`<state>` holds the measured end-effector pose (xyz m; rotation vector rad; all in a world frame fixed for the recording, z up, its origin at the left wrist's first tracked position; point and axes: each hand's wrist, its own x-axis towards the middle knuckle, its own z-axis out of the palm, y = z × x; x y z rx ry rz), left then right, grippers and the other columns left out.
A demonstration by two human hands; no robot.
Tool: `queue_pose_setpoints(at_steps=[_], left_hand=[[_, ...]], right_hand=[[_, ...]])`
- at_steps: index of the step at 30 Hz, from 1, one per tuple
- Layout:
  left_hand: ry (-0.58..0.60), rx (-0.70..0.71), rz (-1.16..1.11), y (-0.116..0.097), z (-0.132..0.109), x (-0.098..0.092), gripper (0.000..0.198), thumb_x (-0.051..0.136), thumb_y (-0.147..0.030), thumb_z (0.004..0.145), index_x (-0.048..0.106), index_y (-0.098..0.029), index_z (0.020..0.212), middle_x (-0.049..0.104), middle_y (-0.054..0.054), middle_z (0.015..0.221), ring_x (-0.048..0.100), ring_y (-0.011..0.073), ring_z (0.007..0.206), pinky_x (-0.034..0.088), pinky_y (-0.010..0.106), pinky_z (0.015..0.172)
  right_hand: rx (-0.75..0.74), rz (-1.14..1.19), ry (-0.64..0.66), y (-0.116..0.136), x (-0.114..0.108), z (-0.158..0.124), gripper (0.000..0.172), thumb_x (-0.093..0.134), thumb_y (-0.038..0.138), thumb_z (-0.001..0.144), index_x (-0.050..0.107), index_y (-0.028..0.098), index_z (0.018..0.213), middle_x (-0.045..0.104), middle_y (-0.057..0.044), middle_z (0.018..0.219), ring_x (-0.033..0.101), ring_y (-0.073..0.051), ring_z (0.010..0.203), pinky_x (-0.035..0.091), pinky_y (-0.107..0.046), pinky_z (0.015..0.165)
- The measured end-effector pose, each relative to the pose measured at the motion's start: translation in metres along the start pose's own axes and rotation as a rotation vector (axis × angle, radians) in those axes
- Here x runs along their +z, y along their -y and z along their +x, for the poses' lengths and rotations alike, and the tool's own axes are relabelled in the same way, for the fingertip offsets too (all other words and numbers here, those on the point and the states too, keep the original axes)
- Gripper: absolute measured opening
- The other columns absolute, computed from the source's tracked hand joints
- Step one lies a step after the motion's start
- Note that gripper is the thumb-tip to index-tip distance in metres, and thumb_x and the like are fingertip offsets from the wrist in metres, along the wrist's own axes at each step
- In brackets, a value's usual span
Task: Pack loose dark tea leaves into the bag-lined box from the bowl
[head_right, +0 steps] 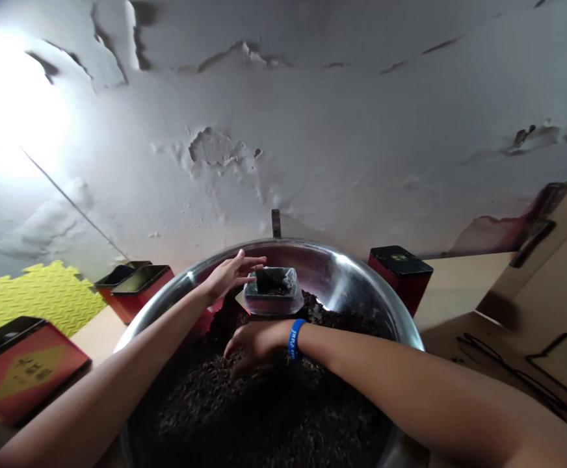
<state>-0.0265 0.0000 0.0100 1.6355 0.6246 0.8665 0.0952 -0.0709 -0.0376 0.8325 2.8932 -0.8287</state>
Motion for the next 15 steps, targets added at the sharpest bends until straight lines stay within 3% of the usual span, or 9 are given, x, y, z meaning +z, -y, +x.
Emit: queue_pose_setpoints(at_steps=[2,4,7,10,12,15], left_hand=[[-0.034,0.019,0.053,0.001,0.002,-0.001,0.053,0.034,-0.056,0.080,0.060,-0.015,0.102,0.052,0.011,0.118,0.045,0.0230,0.110,0.041,0.033,0.085],[-0.120,0.039,0.166,0.003,0.005,-0.005,0.052,0.033,-0.054,0.081,0.060,-0.012,0.097,0.058,0.012,0.107,0.053,0.0206,0.098,0.044,0.030,0.079],[-0.311,0.045,0.483,0.007,0.010,-0.015,0.041,0.034,-0.045,0.082,0.060,-0.013,0.085,0.063,0.009,0.083,0.057,0.0168,0.074,0.045,0.026,0.065],[-0.429,0.020,0.857,0.010,0.010,-0.029,0.027,0.041,-0.033,0.078,0.061,-0.015,0.076,0.062,0.006,0.074,0.055,0.0160,0.068,0.041,0.025,0.062],[-0.395,-0.113,1.048,0.012,0.008,-0.038,0.024,0.043,-0.031,0.077,0.062,-0.015,0.076,0.063,0.007,0.075,0.055,0.0170,0.070,0.039,0.024,0.062],[-0.218,-0.451,1.171,0.024,0.006,-0.050,0.029,0.045,-0.034,0.075,0.062,-0.011,0.070,0.061,0.009,0.062,0.056,0.0182,0.062,0.040,0.025,0.057]], right_hand=[[0.084,-0.052,0.131,-0.005,0.009,0.004,0.064,0.060,0.051,0.064,0.050,0.018,0.118,0.049,-0.010,0.119,0.048,-0.024,0.103,0.038,-0.030,0.084],[0.123,-0.061,0.247,-0.007,0.012,0.008,0.070,0.059,0.054,0.063,0.046,0.017,0.121,0.046,-0.010,0.121,0.046,-0.024,0.105,0.037,-0.030,0.085],[0.108,-0.075,0.330,-0.009,0.011,0.011,0.066,0.060,0.051,0.064,0.048,0.018,0.119,0.050,-0.009,0.116,0.049,-0.022,0.101,0.040,-0.027,0.079],[0.049,-0.064,0.352,-0.013,0.008,0.011,0.054,0.063,0.045,0.063,0.055,0.019,0.110,0.055,-0.005,0.106,0.052,-0.019,0.092,0.041,-0.023,0.072],[0.005,-0.035,0.342,-0.015,0.007,0.010,0.046,0.063,0.040,0.064,0.058,0.020,0.105,0.057,-0.003,0.102,0.053,-0.016,0.088,0.040,-0.021,0.069],[-0.008,-0.005,0.333,-0.013,0.005,0.007,0.041,0.064,0.034,0.065,0.060,0.019,0.103,0.060,-0.001,0.096,0.054,-0.014,0.081,0.039,-0.018,0.065]])
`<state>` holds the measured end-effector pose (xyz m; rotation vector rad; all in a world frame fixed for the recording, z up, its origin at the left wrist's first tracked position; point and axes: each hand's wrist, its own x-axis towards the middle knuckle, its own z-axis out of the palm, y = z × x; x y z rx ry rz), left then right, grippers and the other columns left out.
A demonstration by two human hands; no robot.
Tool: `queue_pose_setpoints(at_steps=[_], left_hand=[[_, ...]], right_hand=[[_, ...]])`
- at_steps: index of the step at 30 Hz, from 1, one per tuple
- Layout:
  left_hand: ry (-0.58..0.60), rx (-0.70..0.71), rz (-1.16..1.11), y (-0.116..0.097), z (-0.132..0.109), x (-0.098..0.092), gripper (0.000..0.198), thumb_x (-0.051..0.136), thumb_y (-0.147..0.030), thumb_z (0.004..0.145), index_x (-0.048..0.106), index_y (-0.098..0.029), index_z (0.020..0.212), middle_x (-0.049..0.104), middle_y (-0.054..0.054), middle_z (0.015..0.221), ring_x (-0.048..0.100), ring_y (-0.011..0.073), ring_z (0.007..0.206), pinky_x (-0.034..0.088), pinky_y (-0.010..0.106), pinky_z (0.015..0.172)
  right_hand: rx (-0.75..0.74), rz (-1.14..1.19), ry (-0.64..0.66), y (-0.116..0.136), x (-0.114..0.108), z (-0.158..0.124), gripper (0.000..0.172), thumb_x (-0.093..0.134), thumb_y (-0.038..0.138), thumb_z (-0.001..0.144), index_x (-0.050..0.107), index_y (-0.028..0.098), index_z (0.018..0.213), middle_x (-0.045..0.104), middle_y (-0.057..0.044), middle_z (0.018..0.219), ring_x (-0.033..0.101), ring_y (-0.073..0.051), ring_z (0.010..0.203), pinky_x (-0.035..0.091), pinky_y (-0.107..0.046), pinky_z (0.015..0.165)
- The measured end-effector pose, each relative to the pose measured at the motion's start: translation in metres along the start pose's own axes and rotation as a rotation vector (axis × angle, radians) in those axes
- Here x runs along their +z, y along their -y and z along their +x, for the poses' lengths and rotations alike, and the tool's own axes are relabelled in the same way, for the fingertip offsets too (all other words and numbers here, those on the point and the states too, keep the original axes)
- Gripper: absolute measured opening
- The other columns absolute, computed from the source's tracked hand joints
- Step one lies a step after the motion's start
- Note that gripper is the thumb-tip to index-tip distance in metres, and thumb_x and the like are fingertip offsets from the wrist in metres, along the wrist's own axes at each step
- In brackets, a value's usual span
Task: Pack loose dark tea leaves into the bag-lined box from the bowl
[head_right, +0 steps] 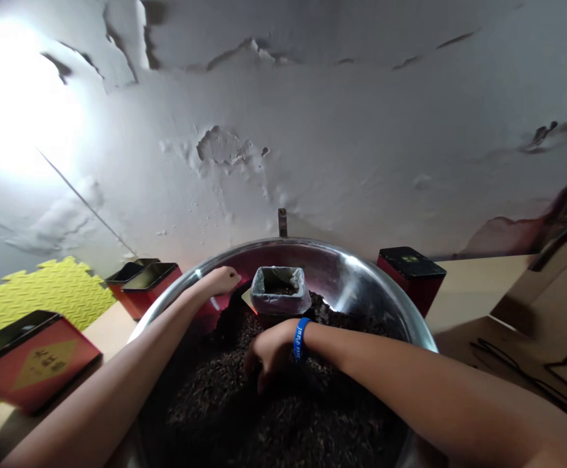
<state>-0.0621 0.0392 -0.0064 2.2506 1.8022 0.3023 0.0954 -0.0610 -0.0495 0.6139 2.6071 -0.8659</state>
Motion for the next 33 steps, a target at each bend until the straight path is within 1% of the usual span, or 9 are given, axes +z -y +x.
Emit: queue_pose_setpoints(at_steps=[3,9,13,15,18,21,27,30,33], left_hand=[[0.213,-0.100,0.061,0.015,0.007,0.014,0.030,0.049,-0.035,0.072,0.060,-0.010,0.058,0.055,0.007,0.049,0.055,0.0186,0.052,0.041,0.027,0.053],[0.549,-0.229,0.092,0.034,0.003,0.046,0.022,0.061,-0.033,0.064,0.057,-0.012,0.058,0.057,0.006,0.056,0.058,0.0229,0.056,0.046,0.034,0.056],[0.866,-0.336,0.096,0.034,-0.003,0.063,0.039,0.072,-0.045,0.047,0.055,-0.013,0.061,0.058,0.007,0.059,0.060,0.0265,0.060,0.049,0.039,0.057],[0.967,-0.355,0.103,0.032,-0.002,0.069,0.047,0.075,-0.048,0.039,0.054,-0.014,0.063,0.058,0.007,0.062,0.060,0.0277,0.064,0.049,0.041,0.059],[1.019,-0.288,0.068,0.031,0.000,0.072,0.053,0.076,-0.051,0.033,0.055,-0.017,0.068,0.057,0.005,0.064,0.060,0.0286,0.066,0.049,0.044,0.060],[1.062,-0.215,0.047,0.031,0.001,0.071,0.051,0.074,-0.053,0.035,0.057,-0.018,0.068,0.055,0.004,0.063,0.060,0.0284,0.065,0.049,0.044,0.058],[1.173,-0.214,-0.023,0.027,-0.002,0.068,0.040,0.078,-0.040,0.036,0.057,-0.016,0.061,0.058,0.007,0.068,0.060,0.0281,0.071,0.050,0.040,0.059],[1.188,-0.182,-0.042,0.021,-0.007,0.067,0.040,0.077,-0.042,0.038,0.060,-0.017,0.064,0.061,0.008,0.073,0.059,0.0276,0.072,0.051,0.038,0.055],[1.121,-0.203,0.007,0.016,-0.011,0.066,0.043,0.076,-0.047,0.035,0.058,-0.017,0.059,0.060,0.009,0.070,0.059,0.0289,0.069,0.050,0.038,0.050]], right_hand=[[-0.003,-0.008,-0.046,0.005,0.000,-0.003,0.039,0.064,0.032,0.065,0.061,0.018,0.101,0.063,0.000,0.089,0.055,-0.012,0.076,0.038,-0.017,0.062],[-0.026,-0.016,-0.176,0.011,0.002,-0.005,0.036,0.058,0.038,0.071,0.061,0.019,0.101,0.063,0.001,0.083,0.053,-0.010,0.067,0.036,-0.017,0.057],[-0.003,-0.117,-0.291,0.015,0.001,-0.005,0.037,0.049,0.047,0.075,0.063,0.020,0.095,0.062,0.000,0.076,0.050,-0.010,0.062,0.034,-0.019,0.055],[0.006,-0.188,-0.342,0.019,-0.001,-0.005,0.039,0.047,0.051,0.075,0.064,0.019,0.090,0.061,-0.001,0.071,0.048,-0.010,0.058,0.031,-0.020,0.052],[0.012,-0.257,-0.371,0.024,-0.005,-0.008,0.041,0.043,0.053,0.077,0.065,0.019,0.082,0.058,0.000,0.063,0.043,-0.010,0.053,0.027,-0.021,0.048],[0.017,-0.269,-0.384,0.029,-0.010,-0.012,0.040,0.041,0.052,0.078,0.064,0.018,0.077,0.056,0.000,0.059,0.040,-0.009,0.051,0.026,-0.022,0.048],[-0.027,-0.243,-0.509,0.034,-0.020,-0.020,0.038,0.039,0.044,0.082,0.063,0.016,0.073,0.055,0.001,0.058,0.040,-0.008,0.051,0.026,-0.021,0.050],[-0.023,-0.239,-0.626,0.032,-0.031,-0.029,0.036,0.039,0.042,0.083,0.062,0.016,0.073,0.055,0.000,0.058,0.041,-0.008,0.051,0.026,-0.021,0.050],[0.069,-0.254,-0.840,0.021,-0.045,-0.040,0.039,0.036,0.042,0.085,0.063,0.016,0.077,0.058,-0.002,0.063,0.046,-0.010,0.056,0.027,-0.021,0.054]])
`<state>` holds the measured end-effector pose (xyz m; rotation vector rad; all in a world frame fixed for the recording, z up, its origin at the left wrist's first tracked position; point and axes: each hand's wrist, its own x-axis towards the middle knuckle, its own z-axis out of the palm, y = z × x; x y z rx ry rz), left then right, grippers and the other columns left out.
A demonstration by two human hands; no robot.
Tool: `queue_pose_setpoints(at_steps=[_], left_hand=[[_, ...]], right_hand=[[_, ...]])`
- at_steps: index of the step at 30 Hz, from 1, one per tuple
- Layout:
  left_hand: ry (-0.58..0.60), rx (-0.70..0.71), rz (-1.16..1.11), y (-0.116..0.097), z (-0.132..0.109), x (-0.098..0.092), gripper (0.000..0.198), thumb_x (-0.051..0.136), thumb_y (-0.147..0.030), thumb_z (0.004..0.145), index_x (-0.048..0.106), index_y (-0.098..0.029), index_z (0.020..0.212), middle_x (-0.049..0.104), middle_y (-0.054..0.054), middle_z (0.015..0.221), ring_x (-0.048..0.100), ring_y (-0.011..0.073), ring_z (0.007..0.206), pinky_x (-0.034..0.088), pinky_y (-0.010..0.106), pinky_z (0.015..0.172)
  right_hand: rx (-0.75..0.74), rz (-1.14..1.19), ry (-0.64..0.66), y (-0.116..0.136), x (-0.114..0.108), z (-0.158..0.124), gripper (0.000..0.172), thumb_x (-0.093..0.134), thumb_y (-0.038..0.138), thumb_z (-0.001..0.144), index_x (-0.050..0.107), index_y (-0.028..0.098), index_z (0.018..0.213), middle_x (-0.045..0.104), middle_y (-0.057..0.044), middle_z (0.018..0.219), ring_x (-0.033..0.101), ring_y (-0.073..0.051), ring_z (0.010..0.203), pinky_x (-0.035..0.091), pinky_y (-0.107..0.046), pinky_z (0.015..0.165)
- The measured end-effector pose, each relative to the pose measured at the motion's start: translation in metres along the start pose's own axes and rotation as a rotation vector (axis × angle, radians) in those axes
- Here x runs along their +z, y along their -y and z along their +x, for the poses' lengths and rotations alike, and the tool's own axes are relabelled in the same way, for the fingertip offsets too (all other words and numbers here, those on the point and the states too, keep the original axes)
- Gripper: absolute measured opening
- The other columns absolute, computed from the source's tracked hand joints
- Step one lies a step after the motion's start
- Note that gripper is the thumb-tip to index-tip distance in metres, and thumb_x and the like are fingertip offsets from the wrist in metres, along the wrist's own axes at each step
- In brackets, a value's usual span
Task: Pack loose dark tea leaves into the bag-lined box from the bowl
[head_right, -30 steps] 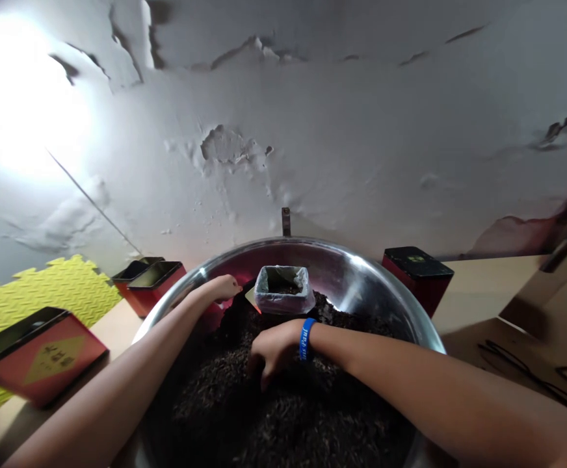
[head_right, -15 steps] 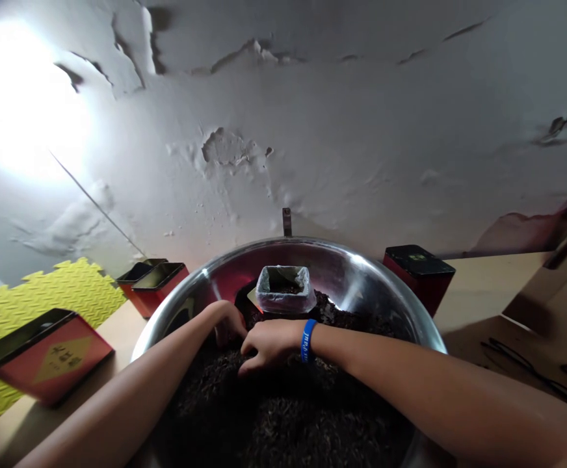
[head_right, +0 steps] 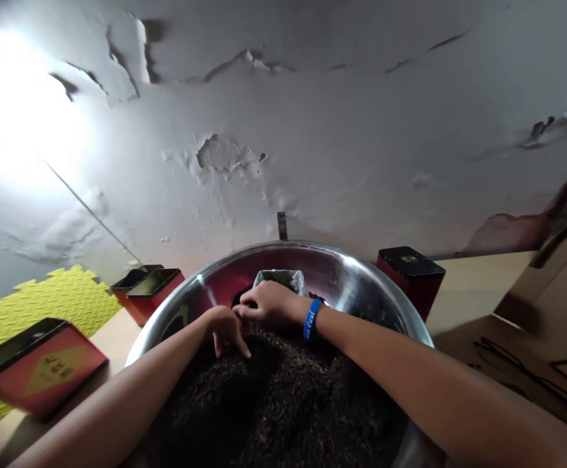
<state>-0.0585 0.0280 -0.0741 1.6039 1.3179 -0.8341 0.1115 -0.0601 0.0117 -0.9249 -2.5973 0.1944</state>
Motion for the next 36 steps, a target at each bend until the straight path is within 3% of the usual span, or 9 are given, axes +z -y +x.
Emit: queue_pose_setpoints(at_steps=[3,7,12,15,18,23,29,36], left_hand=[[-0.017,-0.024,0.060,-0.004,-0.002,0.001,0.044,0.076,-0.049,0.034,0.058,-0.015,0.055,0.058,0.011,0.064,0.059,0.0305,0.068,0.050,0.039,0.049],[0.018,-0.009,0.056,-0.015,-0.010,0.005,0.043,0.075,-0.049,0.037,0.060,-0.015,0.059,0.059,0.010,0.065,0.058,0.0283,0.070,0.050,0.038,0.051],[0.170,0.316,-0.012,-0.057,-0.034,0.033,0.041,0.071,-0.049,0.048,0.063,-0.021,0.076,0.062,0.004,0.081,0.059,0.0205,0.073,0.051,0.030,0.055],[0.055,0.353,0.109,-0.077,-0.042,0.050,0.039,0.076,-0.043,0.041,0.062,-0.018,0.068,0.062,0.004,0.076,0.059,0.0202,0.067,0.051,0.029,0.052],[-0.060,0.432,0.115,-0.079,-0.042,0.055,0.042,0.075,-0.039,0.042,0.063,-0.018,0.076,0.062,0.003,0.074,0.059,0.0193,0.059,0.050,0.029,0.048],[-0.060,0.579,0.023,-0.076,-0.044,0.052,0.043,0.073,-0.034,0.047,0.064,-0.019,0.086,0.062,0.002,0.075,0.059,0.0183,0.057,0.050,0.029,0.049],[-0.304,0.775,0.013,-0.089,-0.067,0.050,0.041,0.068,-0.041,0.056,0.065,-0.018,0.089,0.064,0.002,0.072,0.058,0.0134,0.057,0.046,0.023,0.055],[-0.361,0.865,-0.287,-0.080,-0.084,0.033,0.043,0.066,-0.042,0.060,0.063,-0.015,0.092,0.061,0.003,0.068,0.053,0.0105,0.052,0.043,0.022,0.050]], right_hand=[[0.177,-0.034,-0.163,-0.024,-0.010,-0.001,0.039,0.036,0.044,0.085,0.063,0.017,0.087,0.062,-0.005,0.075,0.052,-0.013,0.067,0.030,-0.022,0.059],[0.300,-0.028,-0.249,-0.051,-0.016,-0.007,0.035,0.038,0.043,0.084,0.064,0.020,0.091,0.064,-0.004,0.085,0.056,-0.016,0.078,0.034,-0.022,0.066],[0.349,-0.029,-0.368,-0.062,-0.019,-0.011,0.033,0.036,0.037,0.086,0.064,0.019,0.092,0.064,-0.006,0.087,0.056,-0.016,0.080,0.035,-0.023,0.070],[0.395,-0.047,-0.374,-0.064,-0.021,-0.012,0.033,0.036,0.036,0.086,0.063,0.017,0.091,0.064,-0.007,0.086,0.055,-0.016,0.079,0.035,-0.024,0.071],[0.439,-0.058,-0.376,-0.067,-0.023,-0.012,0.033,0.036,0.035,0.086,0.063,0.016,0.091,0.064,-0.007,0.083,0.055,-0.017,0.078,0.035,-0.024,0.069],[0.455,-0.075,-0.387,-0.071,-0.023,-0.013,0.033,0.036,0.035,0.086,0.063,0.017,0.088,0.064,-0.006,0.081,0.056,-0.016,0.075,0.035,-0.023,0.067],[0.466,-0.061,-0.374,-0.072,-0.019,-0.015,0.033,0.036,0.035,0.085,0.064,0.016,0.084,0.064,-0.006,0.081,0.056,-0.016,0.075,0.035,-0.022,0.066],[0.498,-0.006,-0.328,-0.078,-0.008,-0.014,0.028,0.039,0.030,0.083,0.064,0.017,0.088,0.064,-0.006,0.088,0.055,-0.014,0.076,0.036,-0.021,0.066]])
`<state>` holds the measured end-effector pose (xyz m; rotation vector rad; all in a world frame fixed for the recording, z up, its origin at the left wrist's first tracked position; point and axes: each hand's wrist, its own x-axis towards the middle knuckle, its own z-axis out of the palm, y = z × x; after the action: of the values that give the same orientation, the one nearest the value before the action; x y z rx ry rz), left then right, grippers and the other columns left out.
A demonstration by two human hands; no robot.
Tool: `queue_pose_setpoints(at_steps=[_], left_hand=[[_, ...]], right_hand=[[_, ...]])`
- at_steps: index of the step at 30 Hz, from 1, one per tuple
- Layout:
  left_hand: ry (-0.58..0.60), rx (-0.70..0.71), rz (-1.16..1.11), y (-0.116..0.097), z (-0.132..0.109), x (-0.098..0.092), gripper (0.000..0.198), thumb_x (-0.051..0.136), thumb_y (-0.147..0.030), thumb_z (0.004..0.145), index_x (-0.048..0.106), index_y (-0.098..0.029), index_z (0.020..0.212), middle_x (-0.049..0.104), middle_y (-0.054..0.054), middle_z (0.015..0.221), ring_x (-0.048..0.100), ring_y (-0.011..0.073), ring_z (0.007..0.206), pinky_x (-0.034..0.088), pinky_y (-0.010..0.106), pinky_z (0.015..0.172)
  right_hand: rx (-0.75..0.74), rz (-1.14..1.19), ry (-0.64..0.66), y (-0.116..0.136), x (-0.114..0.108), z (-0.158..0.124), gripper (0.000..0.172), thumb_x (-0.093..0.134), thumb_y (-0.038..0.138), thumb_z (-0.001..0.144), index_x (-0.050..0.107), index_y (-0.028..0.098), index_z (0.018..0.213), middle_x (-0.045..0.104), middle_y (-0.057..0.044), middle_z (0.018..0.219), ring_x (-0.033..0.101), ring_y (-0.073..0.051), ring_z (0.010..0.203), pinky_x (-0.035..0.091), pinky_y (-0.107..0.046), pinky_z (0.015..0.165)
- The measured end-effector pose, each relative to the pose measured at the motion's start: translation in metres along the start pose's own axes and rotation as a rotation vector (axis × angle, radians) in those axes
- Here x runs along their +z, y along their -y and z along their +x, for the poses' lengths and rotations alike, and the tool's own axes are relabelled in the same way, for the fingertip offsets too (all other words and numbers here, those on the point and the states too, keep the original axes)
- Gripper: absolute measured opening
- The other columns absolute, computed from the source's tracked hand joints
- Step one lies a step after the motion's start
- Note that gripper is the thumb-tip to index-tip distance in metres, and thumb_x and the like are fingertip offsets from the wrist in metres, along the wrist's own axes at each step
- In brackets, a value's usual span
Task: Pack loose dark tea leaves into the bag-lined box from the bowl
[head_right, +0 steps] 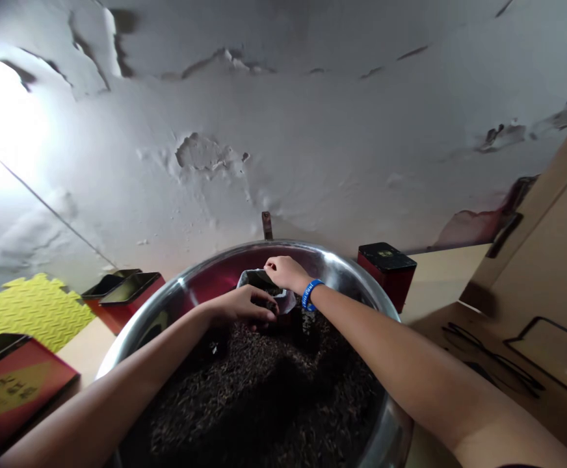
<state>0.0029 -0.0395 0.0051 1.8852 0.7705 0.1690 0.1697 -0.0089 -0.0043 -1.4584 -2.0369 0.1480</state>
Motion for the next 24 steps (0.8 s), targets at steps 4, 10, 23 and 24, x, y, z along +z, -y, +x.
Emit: queue_pose_setpoints(at_steps=[4,10,23,24], left_hand=[[-0.148,0.081,-0.091,0.004,-0.001,-0.015,0.039,0.065,-0.041,0.062,0.064,-0.014,0.089,0.060,0.004,0.069,0.053,0.0100,0.054,0.042,0.021,0.050],[-0.397,0.194,-0.163,0.008,0.000,-0.026,0.041,0.065,-0.038,0.064,0.061,-0.012,0.095,0.062,0.006,0.079,0.055,0.0124,0.065,0.046,0.024,0.057],[-0.511,0.321,0.162,0.013,0.002,-0.030,0.035,0.056,-0.041,0.071,0.064,-0.015,0.092,0.065,0.005,0.089,0.058,0.0176,0.083,0.044,0.026,0.074],[-0.533,0.331,0.182,0.013,0.003,-0.030,0.035,0.054,-0.042,0.072,0.064,-0.015,0.092,0.065,0.005,0.088,0.058,0.0174,0.082,0.043,0.026,0.074]], right_hand=[[-0.030,0.003,0.016,-0.002,0.004,0.001,0.027,0.040,0.029,0.082,0.064,0.020,0.091,0.064,-0.005,0.090,0.056,-0.015,0.079,0.036,-0.022,0.069],[-0.091,0.048,0.082,0.001,0.005,-0.001,0.027,0.039,0.027,0.079,0.064,0.017,0.080,0.064,-0.004,0.077,0.053,-0.013,0.067,0.033,-0.021,0.058],[-0.165,0.122,0.122,0.008,0.007,-0.001,0.022,0.038,0.018,0.076,0.059,0.014,0.069,0.060,-0.001,0.067,0.048,-0.010,0.060,0.029,-0.019,0.052],[-0.168,0.121,0.107,0.008,0.006,-0.001,0.023,0.038,0.019,0.078,0.060,0.014,0.072,0.061,-0.002,0.069,0.050,-0.011,0.062,0.031,-0.020,0.054]])
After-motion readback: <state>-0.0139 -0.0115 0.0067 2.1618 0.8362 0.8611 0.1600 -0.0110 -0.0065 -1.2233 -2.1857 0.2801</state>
